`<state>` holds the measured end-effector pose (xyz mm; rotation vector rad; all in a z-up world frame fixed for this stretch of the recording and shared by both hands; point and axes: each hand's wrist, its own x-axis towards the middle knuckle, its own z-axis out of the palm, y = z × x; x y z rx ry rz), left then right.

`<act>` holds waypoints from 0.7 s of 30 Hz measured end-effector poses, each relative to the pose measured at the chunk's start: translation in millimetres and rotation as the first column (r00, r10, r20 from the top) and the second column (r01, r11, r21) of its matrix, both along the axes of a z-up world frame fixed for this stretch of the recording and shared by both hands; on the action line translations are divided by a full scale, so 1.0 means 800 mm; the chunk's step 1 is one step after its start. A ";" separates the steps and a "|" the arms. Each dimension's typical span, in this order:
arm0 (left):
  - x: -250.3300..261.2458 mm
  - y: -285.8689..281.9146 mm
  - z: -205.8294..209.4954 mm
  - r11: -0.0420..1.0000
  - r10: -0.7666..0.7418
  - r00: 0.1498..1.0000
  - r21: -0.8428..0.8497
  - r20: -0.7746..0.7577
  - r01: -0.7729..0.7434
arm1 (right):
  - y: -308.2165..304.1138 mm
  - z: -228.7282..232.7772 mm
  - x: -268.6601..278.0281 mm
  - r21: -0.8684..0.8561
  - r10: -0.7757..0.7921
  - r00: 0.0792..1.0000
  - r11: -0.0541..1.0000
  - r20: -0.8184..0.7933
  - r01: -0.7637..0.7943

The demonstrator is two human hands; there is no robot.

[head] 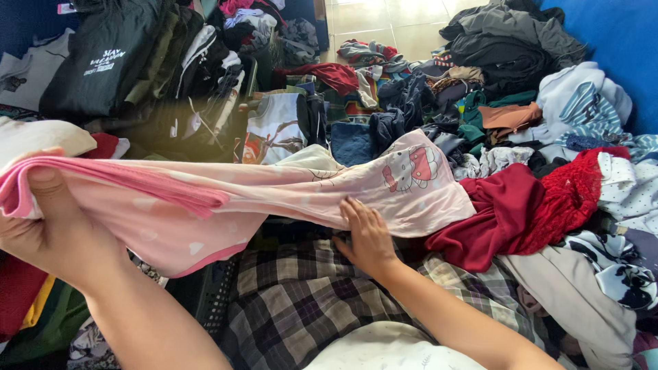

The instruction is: The person folds several garments by hand, including blue jeans, olive cargo pants, a black t-shirt, and a pink patterned top. Each item is smoothed, folded into a compact rectangle, and placed into a growing stack on the left side of the frame.

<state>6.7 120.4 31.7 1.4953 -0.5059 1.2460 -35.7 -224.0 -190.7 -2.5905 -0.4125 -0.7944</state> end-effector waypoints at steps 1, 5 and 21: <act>-0.002 -0.004 0.003 1.000 -0.004 1.000 -0.007 0.001 0.004 | 0.001 -0.008 0.010 0.027 -0.011 0.999 1.000 -0.037 0.012; 0.001 -0.011 0.037 0.989 0.112 0.993 0.101 -0.033 -0.108 | -0.030 -0.039 0.042 0.142 -0.013 1.000 0.990 -0.022 0.016; 0.203 -0.396 -0.017 0.306 0.070 0.997 0.951 0.026 -0.046 | -0.105 -0.050 -0.107 0.730 0.733 0.085 0.680 -0.674 -0.072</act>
